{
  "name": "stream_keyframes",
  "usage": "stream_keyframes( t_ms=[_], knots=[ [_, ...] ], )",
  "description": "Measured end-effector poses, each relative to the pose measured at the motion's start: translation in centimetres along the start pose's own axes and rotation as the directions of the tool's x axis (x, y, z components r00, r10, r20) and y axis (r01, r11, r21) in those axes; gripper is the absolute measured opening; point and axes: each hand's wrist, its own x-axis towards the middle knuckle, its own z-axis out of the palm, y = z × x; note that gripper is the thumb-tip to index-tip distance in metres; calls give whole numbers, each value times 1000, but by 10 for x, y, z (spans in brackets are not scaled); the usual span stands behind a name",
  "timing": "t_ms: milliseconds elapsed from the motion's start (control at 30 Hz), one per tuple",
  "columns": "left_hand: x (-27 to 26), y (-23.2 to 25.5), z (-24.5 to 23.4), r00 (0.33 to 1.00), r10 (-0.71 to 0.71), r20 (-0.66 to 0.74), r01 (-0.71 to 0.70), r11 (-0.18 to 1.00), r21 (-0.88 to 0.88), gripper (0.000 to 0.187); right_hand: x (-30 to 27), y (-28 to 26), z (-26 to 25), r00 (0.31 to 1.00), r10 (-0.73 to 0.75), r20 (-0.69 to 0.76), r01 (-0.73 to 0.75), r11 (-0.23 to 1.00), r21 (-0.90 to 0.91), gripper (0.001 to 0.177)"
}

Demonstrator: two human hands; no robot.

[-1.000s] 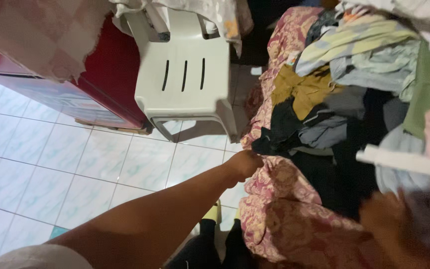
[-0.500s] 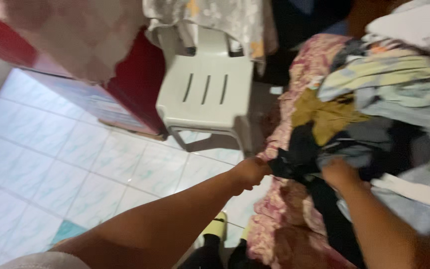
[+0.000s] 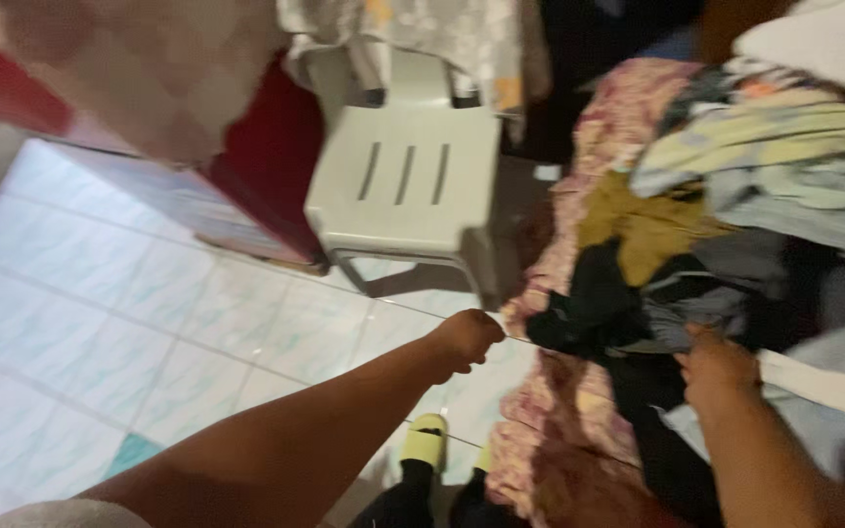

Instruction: The person sorts and piles clothes on a bed, then moves a plastic chair aside and pushes a small cloth-covered cabinet with a wifi router across the floor. They then pick up a broom, sweep the tiled floor briefly, and handle the broom handle.

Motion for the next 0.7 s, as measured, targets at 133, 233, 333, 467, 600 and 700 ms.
stream_keyframes(
  t_ms=[133, 233, 333, 467, 600, 700],
  knots=[
    [19, 10, 34, 992, 28, 125, -30, 999, 13, 30, -32, 3, -67, 994, 57, -90, -18, 924, 383, 21],
    [55, 3, 59, 940, 292, 175, -337, 872, 354, 38, -45, 1, -110, 985, 69, -157, 42, 790, 612, 19],
    [108, -2, 86, 456, 686, 567, -685, -136, 716, 61, -46, 2, -125, 992, 41, -121, 60, 691, 720, 16],
    [132, 9, 139, 710, 611, 351, -660, 404, 633, 60, -49, 3, -128, 1000, -23, -3, 16, 593, 805, 14],
    [89, 53, 166, 902, 366, 229, -431, 784, 446, 132, -77, -14, -144, 994, -78, 74, -24, 514, 858, 13],
    [48, 96, 193, 883, 442, 161, -456, 720, 523, 153, -114, -32, -158, 992, -85, 96, -42, 491, 870, 17]
  ],
)
